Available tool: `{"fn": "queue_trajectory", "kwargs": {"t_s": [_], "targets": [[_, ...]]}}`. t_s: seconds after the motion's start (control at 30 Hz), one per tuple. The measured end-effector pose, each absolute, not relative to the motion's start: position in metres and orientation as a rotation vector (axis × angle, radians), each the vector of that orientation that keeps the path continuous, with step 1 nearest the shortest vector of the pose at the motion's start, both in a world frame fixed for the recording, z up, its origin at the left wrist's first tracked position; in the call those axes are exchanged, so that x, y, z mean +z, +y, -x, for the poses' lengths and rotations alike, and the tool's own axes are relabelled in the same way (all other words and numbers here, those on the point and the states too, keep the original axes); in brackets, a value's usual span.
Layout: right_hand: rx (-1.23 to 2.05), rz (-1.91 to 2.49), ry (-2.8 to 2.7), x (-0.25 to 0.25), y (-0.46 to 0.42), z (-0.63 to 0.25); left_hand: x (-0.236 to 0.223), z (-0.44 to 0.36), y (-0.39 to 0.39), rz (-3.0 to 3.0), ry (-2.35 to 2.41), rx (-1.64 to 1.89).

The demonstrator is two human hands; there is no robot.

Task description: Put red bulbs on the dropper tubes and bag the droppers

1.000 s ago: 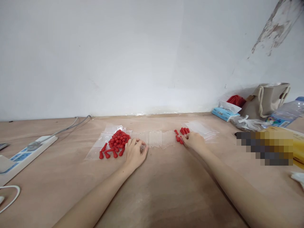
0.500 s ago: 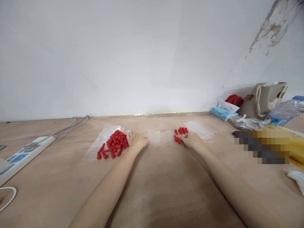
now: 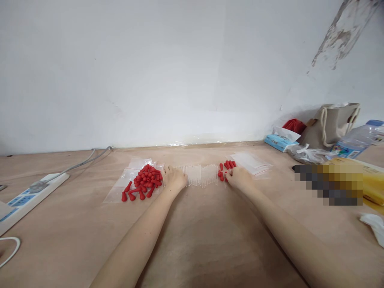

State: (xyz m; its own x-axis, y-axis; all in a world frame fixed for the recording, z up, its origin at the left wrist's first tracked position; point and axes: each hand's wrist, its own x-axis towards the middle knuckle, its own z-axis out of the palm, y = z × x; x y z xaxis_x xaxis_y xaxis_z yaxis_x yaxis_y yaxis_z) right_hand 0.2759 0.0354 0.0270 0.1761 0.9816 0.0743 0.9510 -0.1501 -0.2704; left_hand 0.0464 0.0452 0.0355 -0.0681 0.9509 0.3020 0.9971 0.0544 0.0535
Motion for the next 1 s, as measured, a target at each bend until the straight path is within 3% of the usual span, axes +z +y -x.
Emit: {"fn": "queue_trajectory", "kwargs": {"t_s": [0.2, 0.3, 0.63, 1.0], "targets": [[0.040, 2.130, -1.804, 0.032, 0.030, -0.274, 0.042, -0.031, 0.022, 2.162, -1.927, -0.458], [-0.015, 1.825, -1.787, 0.030, 0.022, -0.266, 0.040, -0.012, 0.003, 2.387, -1.682, -0.541], [0.298, 0.885, -2.090, 0.001, -0.015, -0.217, 0.010, 0.035, -0.028, 2.673, -1.194, -0.861], [0.362, 0.813, -2.138, -0.001, -0.018, -0.203, 0.009, 0.031, -0.029, 2.701, -1.176, -0.892]]}}
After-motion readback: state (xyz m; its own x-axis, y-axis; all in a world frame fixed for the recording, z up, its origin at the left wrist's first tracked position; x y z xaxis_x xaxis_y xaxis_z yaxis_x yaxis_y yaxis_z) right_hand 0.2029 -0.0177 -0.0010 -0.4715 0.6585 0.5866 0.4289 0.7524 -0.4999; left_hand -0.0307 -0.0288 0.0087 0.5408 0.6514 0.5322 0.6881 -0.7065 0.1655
